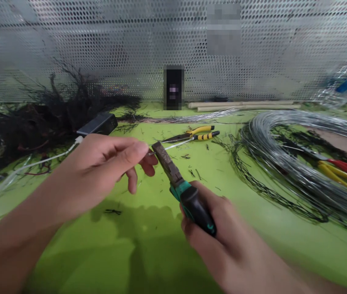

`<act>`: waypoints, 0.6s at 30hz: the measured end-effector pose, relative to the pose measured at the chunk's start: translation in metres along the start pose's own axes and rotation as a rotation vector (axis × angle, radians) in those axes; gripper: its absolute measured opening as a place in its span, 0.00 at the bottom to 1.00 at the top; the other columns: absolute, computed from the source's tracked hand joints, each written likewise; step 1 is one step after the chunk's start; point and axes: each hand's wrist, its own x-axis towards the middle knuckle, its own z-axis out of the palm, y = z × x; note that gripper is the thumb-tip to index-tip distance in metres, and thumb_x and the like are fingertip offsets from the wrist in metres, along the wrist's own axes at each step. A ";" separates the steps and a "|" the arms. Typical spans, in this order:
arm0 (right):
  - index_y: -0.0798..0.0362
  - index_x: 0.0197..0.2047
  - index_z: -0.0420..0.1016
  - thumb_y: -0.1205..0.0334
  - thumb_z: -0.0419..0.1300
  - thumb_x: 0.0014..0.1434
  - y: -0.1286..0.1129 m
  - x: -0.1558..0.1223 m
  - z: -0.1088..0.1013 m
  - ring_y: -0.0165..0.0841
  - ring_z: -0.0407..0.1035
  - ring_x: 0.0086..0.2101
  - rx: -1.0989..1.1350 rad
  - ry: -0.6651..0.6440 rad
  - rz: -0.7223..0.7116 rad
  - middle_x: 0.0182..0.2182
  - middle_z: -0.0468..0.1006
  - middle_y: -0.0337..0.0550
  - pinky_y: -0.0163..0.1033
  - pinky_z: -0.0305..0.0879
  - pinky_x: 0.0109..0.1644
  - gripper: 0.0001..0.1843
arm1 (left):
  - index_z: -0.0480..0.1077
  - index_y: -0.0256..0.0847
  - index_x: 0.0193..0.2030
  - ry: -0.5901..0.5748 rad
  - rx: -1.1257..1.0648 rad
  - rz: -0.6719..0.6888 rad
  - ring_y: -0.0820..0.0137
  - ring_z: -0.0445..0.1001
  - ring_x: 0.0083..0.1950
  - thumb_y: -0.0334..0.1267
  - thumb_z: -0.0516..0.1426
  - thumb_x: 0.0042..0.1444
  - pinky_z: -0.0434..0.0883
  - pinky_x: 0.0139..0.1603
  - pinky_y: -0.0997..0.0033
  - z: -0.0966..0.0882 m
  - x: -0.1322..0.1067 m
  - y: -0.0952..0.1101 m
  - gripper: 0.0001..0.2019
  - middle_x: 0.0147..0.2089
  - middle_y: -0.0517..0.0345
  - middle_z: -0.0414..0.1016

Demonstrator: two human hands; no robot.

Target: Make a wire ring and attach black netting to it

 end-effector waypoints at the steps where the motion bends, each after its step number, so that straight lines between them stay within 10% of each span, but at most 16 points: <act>1: 0.46 0.32 0.61 0.63 0.52 0.57 0.001 0.000 0.000 0.33 0.66 0.21 0.001 0.001 -0.006 0.22 0.73 0.37 0.38 0.44 0.21 0.02 | 0.81 0.49 0.30 -0.067 -0.053 -0.012 0.70 0.76 0.24 0.52 0.56 0.68 0.70 0.23 0.75 -0.002 0.001 0.000 0.19 0.25 0.59 0.79; 6: 0.45 0.32 0.62 0.63 0.53 0.57 0.000 -0.001 -0.001 0.34 0.67 0.21 0.003 -0.009 -0.009 0.21 0.72 0.36 0.38 0.44 0.21 0.03 | 0.82 0.49 0.36 -0.156 -0.086 -0.057 0.72 0.73 0.22 0.47 0.62 0.62 0.66 0.20 0.76 -0.006 0.002 0.000 0.09 0.24 0.62 0.78; 14: 0.46 0.31 0.62 0.63 0.53 0.58 -0.002 0.001 0.001 0.33 0.65 0.20 -0.005 -0.008 -0.015 0.21 0.72 0.36 0.38 0.43 0.20 0.04 | 0.81 0.54 0.41 0.294 0.566 0.413 0.68 0.84 0.36 0.43 0.60 0.67 0.74 0.33 0.70 0.007 -0.015 -0.006 0.07 0.35 0.66 0.85; 18: 0.46 0.32 0.64 0.62 0.52 0.58 -0.001 0.000 0.000 0.33 0.65 0.20 -0.006 0.021 -0.042 0.22 0.74 0.37 0.39 0.44 0.21 0.03 | 0.80 0.54 0.41 0.448 0.648 0.404 0.63 0.85 0.44 0.42 0.56 0.70 0.78 0.49 0.61 0.015 -0.027 -0.008 0.10 0.42 0.63 0.86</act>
